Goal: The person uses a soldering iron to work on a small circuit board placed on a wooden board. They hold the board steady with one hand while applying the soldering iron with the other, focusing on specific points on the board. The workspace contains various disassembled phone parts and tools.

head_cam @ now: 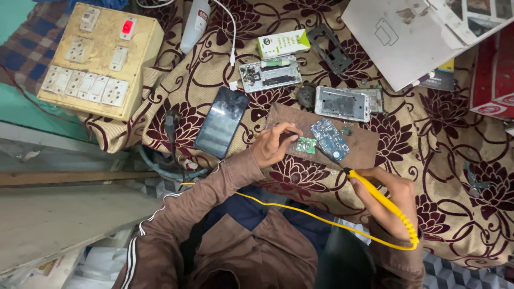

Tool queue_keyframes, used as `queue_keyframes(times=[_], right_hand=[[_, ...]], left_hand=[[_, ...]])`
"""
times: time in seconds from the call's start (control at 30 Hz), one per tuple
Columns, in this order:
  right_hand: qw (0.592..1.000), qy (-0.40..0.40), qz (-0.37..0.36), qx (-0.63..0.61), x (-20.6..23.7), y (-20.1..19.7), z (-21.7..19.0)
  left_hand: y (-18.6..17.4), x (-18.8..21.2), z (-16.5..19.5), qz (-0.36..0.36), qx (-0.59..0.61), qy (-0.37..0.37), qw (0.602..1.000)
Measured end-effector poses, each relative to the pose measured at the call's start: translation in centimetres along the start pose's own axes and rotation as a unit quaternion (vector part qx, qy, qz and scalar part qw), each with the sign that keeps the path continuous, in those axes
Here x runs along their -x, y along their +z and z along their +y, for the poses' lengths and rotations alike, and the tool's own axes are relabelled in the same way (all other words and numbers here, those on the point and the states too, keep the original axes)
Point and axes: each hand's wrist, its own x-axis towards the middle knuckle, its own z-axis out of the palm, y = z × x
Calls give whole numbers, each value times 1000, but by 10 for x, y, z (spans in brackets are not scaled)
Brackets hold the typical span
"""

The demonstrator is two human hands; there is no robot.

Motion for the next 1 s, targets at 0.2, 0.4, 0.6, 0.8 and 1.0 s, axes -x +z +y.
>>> queue_keyframes(times=[0.2,0.4,0.6,0.8,1.0], right_hand=[[1000,-6,6,-11,2,-1,-5],[1000,9,3,9,2,-3,-5],[1000,-27,-8,5,1,-5,1],[998,12,65,9,6,-1,-3],[990,-24,128,47,6,1,-3]], left_hand=[[1,2,-1,10,15,16,1000],[1,3,-2,16,0,18,1000],[2,2,-2,25,-10,38,999],[4,1,-5,14,-15,29,999],[3,0,-4,15,-17,36,999]])
